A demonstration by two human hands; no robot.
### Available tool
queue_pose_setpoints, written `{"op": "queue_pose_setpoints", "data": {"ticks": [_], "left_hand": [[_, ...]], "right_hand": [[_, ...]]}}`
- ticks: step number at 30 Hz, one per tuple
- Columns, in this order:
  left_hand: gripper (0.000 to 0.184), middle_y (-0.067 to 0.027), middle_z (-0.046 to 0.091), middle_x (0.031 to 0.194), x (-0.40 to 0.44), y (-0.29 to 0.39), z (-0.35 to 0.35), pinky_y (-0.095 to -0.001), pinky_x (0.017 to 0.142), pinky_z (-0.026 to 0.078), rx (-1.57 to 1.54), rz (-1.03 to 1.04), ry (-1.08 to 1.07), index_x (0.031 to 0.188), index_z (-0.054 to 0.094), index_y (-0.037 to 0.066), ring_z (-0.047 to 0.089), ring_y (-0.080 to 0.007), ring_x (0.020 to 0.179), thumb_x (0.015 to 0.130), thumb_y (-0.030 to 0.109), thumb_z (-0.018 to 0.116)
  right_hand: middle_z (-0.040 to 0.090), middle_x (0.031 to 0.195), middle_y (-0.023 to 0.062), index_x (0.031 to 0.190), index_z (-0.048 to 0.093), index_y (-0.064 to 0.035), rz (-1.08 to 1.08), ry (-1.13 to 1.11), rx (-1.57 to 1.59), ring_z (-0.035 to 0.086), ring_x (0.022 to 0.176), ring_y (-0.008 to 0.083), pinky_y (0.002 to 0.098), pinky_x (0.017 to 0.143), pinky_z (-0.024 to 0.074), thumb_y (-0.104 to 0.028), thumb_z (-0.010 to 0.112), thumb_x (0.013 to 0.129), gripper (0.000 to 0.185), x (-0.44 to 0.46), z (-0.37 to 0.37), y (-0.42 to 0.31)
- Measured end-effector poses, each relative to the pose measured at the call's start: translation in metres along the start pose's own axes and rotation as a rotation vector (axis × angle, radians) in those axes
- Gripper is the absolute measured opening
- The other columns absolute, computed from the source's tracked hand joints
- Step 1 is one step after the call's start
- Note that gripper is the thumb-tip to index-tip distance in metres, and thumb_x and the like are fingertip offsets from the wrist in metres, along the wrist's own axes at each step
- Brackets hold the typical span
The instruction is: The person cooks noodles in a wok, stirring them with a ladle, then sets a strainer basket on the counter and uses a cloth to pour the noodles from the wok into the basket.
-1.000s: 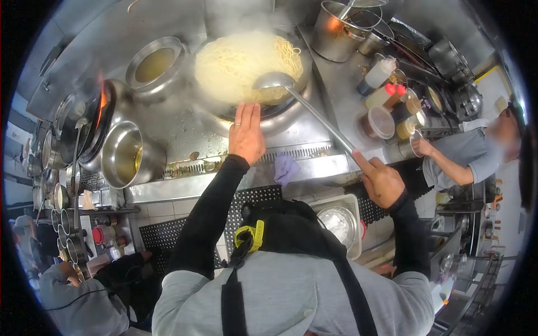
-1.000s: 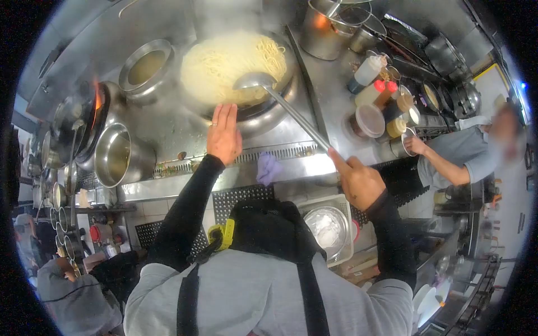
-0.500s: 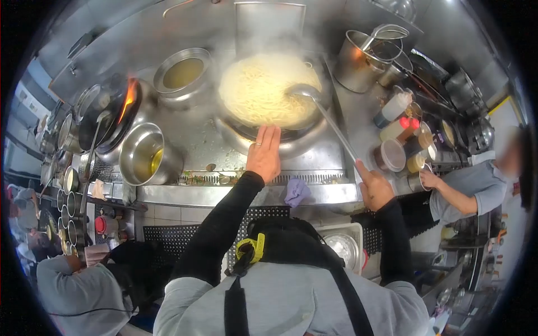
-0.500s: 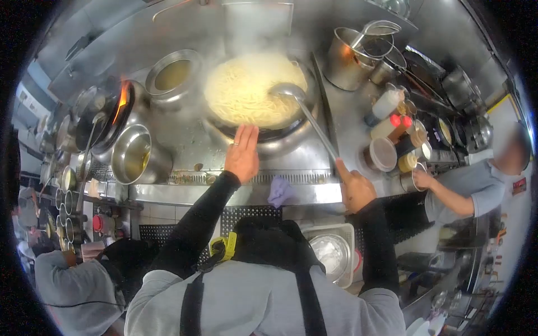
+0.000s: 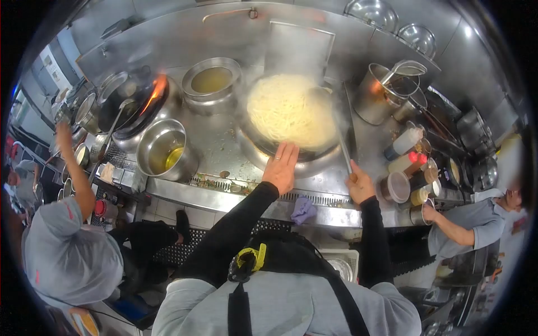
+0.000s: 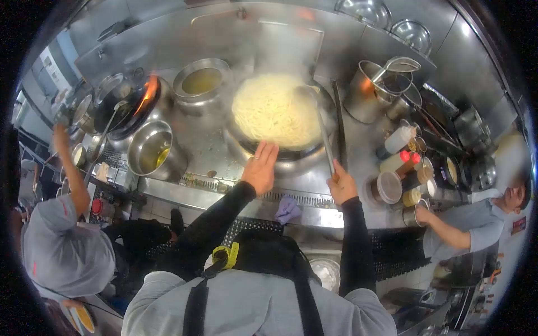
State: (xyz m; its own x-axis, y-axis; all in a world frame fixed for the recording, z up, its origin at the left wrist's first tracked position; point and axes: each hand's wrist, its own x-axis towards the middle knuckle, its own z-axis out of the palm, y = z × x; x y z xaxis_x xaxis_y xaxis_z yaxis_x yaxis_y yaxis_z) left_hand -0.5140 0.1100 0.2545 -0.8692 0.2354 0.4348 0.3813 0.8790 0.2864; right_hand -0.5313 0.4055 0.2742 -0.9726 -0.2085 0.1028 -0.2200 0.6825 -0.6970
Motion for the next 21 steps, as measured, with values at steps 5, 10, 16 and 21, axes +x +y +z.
{"op": "queue_pose_setpoints", "data": {"ticks": [5, 10, 16, 21], "left_hand": [[0.077, -0.0161, 0.032, 0.147, 0.002, 0.002, -0.004, -0.0462, 0.097, 0.043, -0.015, -0.028, -0.054, 0.142, 0.033, -0.002, 0.025, -0.0347, 0.141, 0.070, 0.004, 0.060], [0.079, -0.0162, 0.032, 0.147, 0.002, -0.002, 0.001, -0.0457, 0.097, 0.043, 0.003, -0.008, -0.024, 0.141, 0.033, -0.002, 0.026, -0.0350, 0.140, 0.068, 0.004, 0.062], [0.076, -0.0203, 0.036, 0.145, 0.005, 0.000, 0.004, -0.0472, 0.100, 0.042, -0.021, 0.000, 0.006, 0.141, 0.034, -0.004, 0.028, -0.0396, 0.139, 0.069, -0.001, 0.056], [0.078, -0.0220, 0.032, 0.148, 0.006, 0.001, 0.004, -0.0469, 0.099, 0.043, 0.006, 0.065, -0.009, 0.143, 0.029, -0.007, 0.024, -0.0421, 0.140, 0.071, 0.001, 0.056]], "right_hand": [[0.055, 0.075, 0.0022, 0.143, 0.039, -0.0001, -0.094, 0.141, 0.122, 0.050, 0.067, 0.0096, 0.0252, 0.064, 0.0456, 0.001, 0.058, 0.083, 0.064, 0.034, 0.046, 0.021], [0.060, 0.072, 0.0182, 0.140, 0.043, -0.0047, -0.142, 0.113, 0.112, 0.060, 0.066, 0.0312, 0.0383, 0.067, 0.0489, -0.009, 0.058, 0.081, 0.060, 0.026, 0.035, -0.013], [0.053, 0.066, 0.0126, 0.129, 0.048, 0.0005, 0.202, 0.316, 0.140, 0.053, 0.059, 0.0244, 0.0383, 0.058, 0.0446, -0.011, 0.057, 0.082, 0.050, -0.100, 0.076, 0.038], [0.052, 0.063, 0.0075, 0.113, 0.054, 0.0014, 0.429, 0.430, 0.332, 0.053, 0.054, 0.0190, 0.0344, 0.052, 0.0428, -0.013, 0.060, 0.083, 0.034, -0.230, 0.119, 0.052]]}}
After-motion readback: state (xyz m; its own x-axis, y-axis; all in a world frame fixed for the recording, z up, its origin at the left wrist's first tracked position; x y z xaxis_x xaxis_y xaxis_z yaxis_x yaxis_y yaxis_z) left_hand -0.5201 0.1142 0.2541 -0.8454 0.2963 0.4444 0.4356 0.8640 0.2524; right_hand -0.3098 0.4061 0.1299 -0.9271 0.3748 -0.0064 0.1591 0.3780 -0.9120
